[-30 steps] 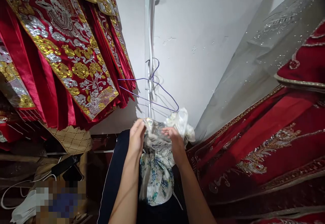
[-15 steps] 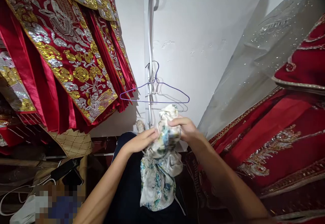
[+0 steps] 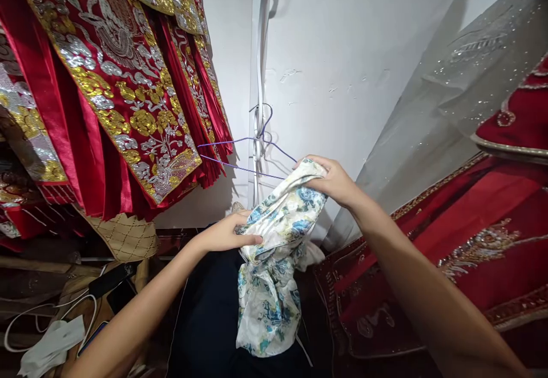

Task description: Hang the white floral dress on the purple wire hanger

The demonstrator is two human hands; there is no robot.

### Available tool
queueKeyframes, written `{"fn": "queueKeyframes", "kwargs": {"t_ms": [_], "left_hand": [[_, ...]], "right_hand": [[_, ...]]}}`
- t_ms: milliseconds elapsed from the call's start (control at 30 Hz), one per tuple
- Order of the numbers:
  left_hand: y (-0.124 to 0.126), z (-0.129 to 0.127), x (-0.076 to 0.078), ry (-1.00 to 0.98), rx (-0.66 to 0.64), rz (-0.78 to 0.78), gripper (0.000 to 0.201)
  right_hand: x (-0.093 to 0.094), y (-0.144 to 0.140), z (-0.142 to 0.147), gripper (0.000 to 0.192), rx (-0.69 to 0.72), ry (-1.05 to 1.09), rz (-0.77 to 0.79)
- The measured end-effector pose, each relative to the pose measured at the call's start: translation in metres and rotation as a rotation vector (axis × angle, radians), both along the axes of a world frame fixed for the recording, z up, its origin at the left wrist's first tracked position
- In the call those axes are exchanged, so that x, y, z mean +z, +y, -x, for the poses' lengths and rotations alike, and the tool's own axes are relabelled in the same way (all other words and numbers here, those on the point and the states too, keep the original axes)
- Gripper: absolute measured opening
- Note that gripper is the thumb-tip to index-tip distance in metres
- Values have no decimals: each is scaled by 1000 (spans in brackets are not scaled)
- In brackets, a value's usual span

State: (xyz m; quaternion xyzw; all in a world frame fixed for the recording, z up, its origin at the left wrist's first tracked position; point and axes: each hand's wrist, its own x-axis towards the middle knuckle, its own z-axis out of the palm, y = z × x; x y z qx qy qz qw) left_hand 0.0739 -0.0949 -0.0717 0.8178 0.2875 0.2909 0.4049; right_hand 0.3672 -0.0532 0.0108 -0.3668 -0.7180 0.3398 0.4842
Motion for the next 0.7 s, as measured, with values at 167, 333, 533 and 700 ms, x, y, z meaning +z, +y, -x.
{"fn": "queueKeyframes", "kwargs": {"t_ms": [167, 333, 533, 700], "left_hand": [[-2, 21, 12, -303, 87, 217, 43], [3, 48, 7, 210, 156, 17, 48], [10, 80, -8, 823, 291, -235, 39], [25, 85, 5, 753, 446, -488, 35]], "right_hand": [[-36, 37, 12, 47, 50, 149, 89], [-74, 79, 17, 46, -46, 66, 127], [-100, 95, 4, 19, -217, -210, 43], [-86, 77, -26, 14, -365, -254, -1]]}}
